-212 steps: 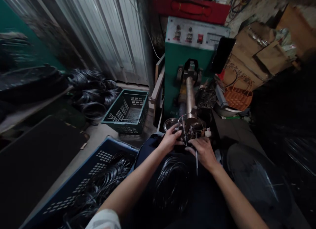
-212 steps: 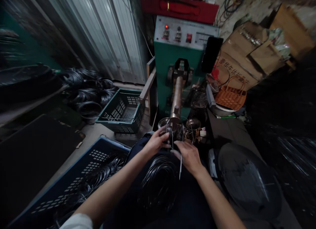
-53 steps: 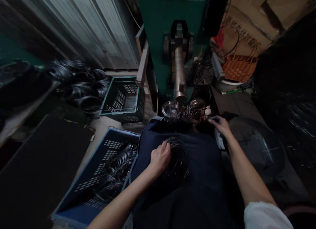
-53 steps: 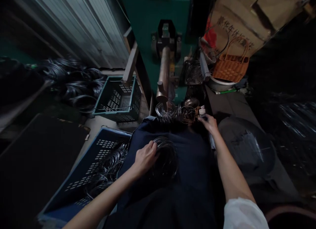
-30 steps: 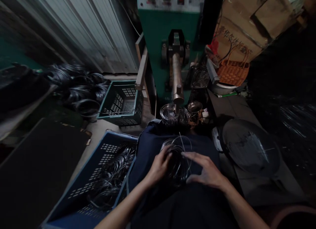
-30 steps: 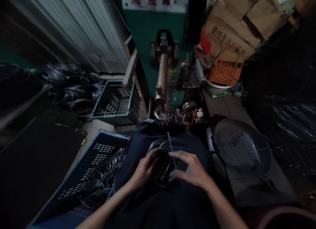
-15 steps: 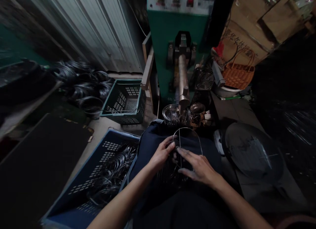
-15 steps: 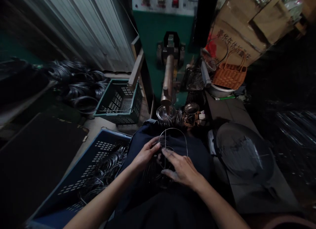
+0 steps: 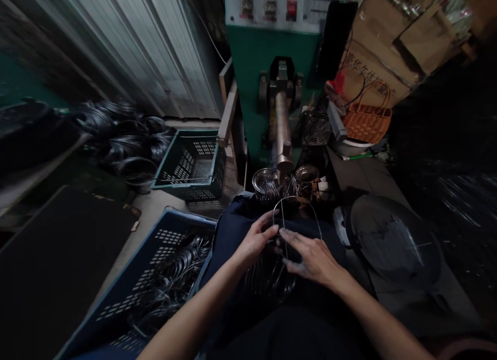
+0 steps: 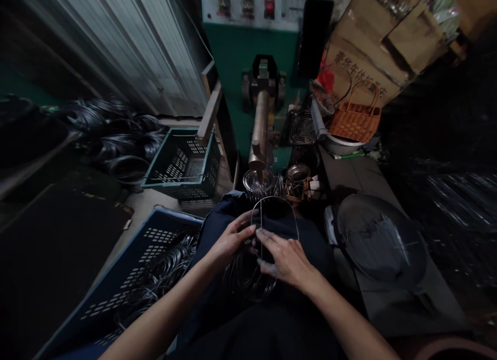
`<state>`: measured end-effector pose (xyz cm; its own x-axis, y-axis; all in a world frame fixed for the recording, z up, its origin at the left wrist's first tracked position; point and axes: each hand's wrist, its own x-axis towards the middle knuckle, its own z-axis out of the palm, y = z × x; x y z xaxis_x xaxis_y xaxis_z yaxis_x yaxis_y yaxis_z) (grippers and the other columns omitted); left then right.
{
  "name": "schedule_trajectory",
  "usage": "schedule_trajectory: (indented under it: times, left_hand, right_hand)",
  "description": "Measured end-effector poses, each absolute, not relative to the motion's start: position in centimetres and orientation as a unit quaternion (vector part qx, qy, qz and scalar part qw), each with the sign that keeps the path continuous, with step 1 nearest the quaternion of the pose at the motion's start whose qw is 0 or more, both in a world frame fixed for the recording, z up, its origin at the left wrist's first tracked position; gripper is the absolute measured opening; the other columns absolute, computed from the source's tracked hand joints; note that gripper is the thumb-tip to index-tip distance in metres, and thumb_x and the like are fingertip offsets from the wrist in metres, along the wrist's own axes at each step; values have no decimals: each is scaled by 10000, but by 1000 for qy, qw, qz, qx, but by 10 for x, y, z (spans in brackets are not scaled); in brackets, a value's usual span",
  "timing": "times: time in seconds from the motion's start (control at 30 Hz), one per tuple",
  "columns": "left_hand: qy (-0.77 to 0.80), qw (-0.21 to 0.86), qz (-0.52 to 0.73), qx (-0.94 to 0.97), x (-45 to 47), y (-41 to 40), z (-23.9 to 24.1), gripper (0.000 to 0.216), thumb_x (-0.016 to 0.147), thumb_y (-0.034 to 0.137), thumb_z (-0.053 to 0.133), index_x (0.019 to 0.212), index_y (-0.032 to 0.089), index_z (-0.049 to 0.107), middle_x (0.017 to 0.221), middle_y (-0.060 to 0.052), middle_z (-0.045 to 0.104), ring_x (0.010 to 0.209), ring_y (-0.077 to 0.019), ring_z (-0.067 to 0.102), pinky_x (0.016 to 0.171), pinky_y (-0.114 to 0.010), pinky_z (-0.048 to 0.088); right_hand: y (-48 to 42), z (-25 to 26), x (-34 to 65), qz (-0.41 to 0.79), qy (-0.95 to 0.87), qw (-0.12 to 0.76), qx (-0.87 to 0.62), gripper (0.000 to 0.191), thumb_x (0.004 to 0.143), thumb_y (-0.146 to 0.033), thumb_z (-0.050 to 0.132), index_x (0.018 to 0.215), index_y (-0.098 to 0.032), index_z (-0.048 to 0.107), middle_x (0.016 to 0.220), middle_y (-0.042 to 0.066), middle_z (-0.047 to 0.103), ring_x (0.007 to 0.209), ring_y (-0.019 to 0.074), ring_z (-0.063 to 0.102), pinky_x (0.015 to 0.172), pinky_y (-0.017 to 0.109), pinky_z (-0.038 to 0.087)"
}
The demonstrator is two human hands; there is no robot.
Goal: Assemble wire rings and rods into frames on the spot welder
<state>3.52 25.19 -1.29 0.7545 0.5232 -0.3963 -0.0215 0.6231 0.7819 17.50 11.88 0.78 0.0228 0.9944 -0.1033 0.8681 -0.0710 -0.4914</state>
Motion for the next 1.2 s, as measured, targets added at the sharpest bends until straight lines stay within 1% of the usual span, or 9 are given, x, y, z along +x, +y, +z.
schedule_trajectory:
  times: [0.2,0.33,0.47,0.73,0.87,0.97,1.1,1.2]
  left_hand:
    - [305,841,165,416,42,257,-9,614,760,318,719,1324,254,486,917,-28,544,601,-114,573,471,-266,553]
    - [298,844,170,412,47,261,-7,612,761,308,718,1323,253,483,887,-17,533,574,-113,572,466,-283,556]
    - [294,845,182,409,50,264,-8,623,755,302,725,1325,237,482,898,-24,534,577,-120,579,457,-288,553]
    - [275,856,200,390,53,268,-2,608,771,261,713,1330,218,479,863,-14,526,570,-117,581,443,-269,551]
    - [272,861,206,378,57,273,2,618,759,246,722,1327,211,481,887,-26,544,572,-117,593,446,-270,557]
    - [267,864,212,371,57,274,1,616,751,250,729,1317,206,488,847,-14,552,569,-114,585,443,-259,554]
    - [253,865,210,380,56,274,-4,656,777,291,717,1367,193,449,721,12,538,561,-117,566,449,-241,542]
    - [259,857,214,392,62,286,-7,655,785,281,710,1380,199,449,692,14,539,557,-121,575,471,-250,549]
  right_hand:
    - [126,14,182,210,-668,153,-697,747,815,-328,631,1477,-372,287,1468,-8,432,1221,249,551,947,404,519]
    - [130,19,186,200,-673,144,-698,740,813,-313,624,1476,-355,297,1463,-8,438,1225,248,548,937,412,527]
    - [132,21,188,192,-678,149,-694,729,815,-285,615,1471,-355,307,1463,-21,440,1222,234,551,947,385,523]
    - [140,27,195,182,-692,149,-683,708,810,-281,609,1462,-333,339,1449,-9,460,1212,229,559,964,364,509]
    - [146,30,198,178,-693,154,-681,684,819,-290,611,1454,-319,359,1441,-2,472,1212,229,559,964,366,510]
    - [148,34,199,175,-697,160,-677,680,815,-289,626,1446,-301,374,1422,9,497,1199,227,569,950,362,517]
    - [148,32,199,170,-700,169,-673,679,834,-319,641,1449,-318,354,1410,10,511,1179,214,584,902,329,535]
    - [154,27,204,128,-703,177,-677,659,851,-354,642,1444,-302,359,1310,28,600,1079,208,639,841,317,542]
